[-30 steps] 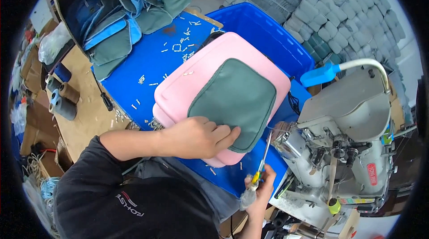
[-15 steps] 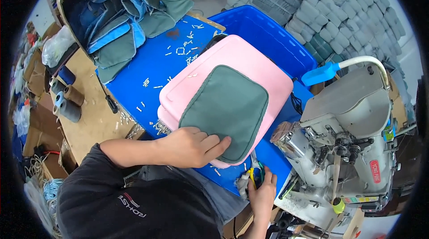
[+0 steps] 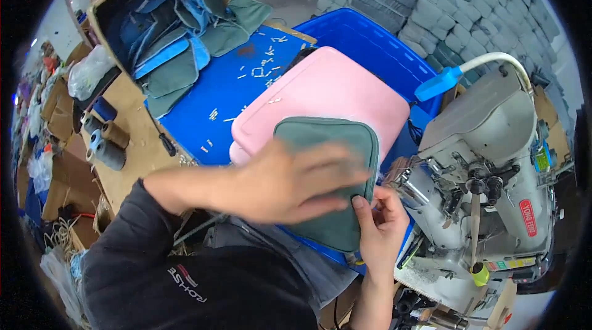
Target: Sewing a leather pocket onto a bag using an industrial sewing machine.
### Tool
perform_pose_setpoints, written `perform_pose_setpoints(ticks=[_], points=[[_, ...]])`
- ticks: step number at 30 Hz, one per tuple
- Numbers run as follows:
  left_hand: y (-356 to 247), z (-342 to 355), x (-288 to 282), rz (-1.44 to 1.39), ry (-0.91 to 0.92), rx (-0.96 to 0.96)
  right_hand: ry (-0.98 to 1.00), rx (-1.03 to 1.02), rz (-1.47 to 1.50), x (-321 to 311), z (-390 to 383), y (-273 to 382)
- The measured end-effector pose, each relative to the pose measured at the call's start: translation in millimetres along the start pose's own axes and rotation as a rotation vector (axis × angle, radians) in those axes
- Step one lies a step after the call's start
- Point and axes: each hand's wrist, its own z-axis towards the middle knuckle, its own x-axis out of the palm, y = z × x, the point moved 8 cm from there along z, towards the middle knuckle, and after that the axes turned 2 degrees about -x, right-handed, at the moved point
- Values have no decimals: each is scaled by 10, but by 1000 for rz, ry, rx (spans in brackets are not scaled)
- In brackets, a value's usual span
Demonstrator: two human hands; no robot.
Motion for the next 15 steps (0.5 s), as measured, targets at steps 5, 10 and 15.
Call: perform_pose_setpoints(ticks=[5, 10, 15], points=[[93, 433, -56, -48, 326, 189, 108, -55, -31, 45, -51, 279], [63, 393, -49, -38, 407, 107, 136, -84, -18, 64, -40, 399], [-34, 383, -119, 89, 395, 96, 166, -103, -62, 40, -38, 479]])
